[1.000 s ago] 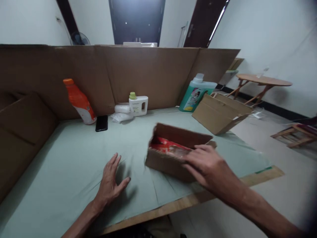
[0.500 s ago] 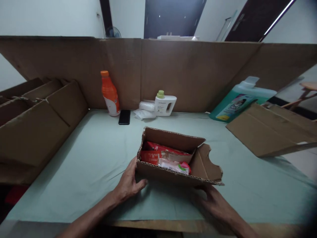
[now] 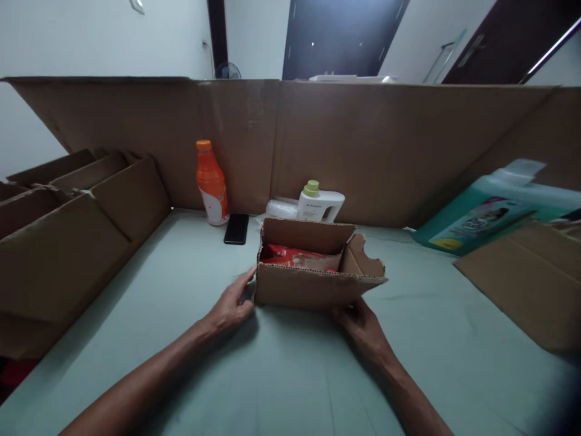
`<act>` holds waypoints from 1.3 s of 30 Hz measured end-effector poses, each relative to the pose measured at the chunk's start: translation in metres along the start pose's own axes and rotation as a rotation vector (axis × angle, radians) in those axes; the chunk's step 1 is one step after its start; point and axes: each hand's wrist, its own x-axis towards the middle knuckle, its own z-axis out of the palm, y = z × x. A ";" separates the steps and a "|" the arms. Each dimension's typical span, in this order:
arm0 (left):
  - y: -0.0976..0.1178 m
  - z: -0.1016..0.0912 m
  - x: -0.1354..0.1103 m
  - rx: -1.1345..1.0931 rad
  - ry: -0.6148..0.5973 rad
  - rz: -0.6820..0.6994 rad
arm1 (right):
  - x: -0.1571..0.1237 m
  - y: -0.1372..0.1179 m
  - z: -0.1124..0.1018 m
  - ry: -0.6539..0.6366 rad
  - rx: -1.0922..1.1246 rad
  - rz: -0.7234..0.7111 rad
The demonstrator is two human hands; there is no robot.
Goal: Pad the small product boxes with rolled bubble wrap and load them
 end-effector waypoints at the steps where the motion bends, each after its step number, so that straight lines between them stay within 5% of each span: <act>1: -0.006 -0.009 0.007 0.054 0.022 0.008 | -0.001 0.005 0.001 0.008 0.015 -0.012; 6: -0.020 -0.032 0.089 0.275 0.159 0.049 | -0.007 0.026 0.007 0.092 0.013 0.023; 12: -0.005 -0.004 0.229 0.562 0.090 0.183 | -0.009 0.029 0.009 0.158 -0.073 0.105; 15: -0.001 0.010 0.266 0.598 0.092 0.184 | -0.010 0.029 0.008 0.131 -0.099 0.116; 17: 0.000 0.008 0.269 0.569 0.143 0.162 | -0.010 0.029 0.008 0.136 -0.089 0.109; 19: 0.001 -0.007 0.255 0.533 0.232 0.137 | -0.010 0.029 0.009 0.136 -0.076 0.090; 22: 0.004 -0.046 0.203 0.463 0.379 0.090 | -0.008 0.026 0.010 0.115 -0.061 0.035; 26: 0.002 -0.084 0.089 0.410 0.490 0.017 | -0.003 0.020 0.011 0.106 -0.069 -0.023; 29: -0.007 -0.078 -0.006 0.421 0.537 0.004 | -0.001 0.014 0.012 0.091 -0.097 -0.045; 33: -0.002 -0.059 -0.108 0.557 0.158 0.193 | -0.002 0.010 0.017 0.103 -0.136 -0.063; 35: 0.012 -0.061 -0.136 0.553 0.029 0.240 | -0.002 0.010 0.019 0.106 -0.142 -0.071; 39: 0.037 -0.078 -0.132 0.512 0.250 0.116 | -0.003 0.010 0.022 0.102 -0.147 -0.081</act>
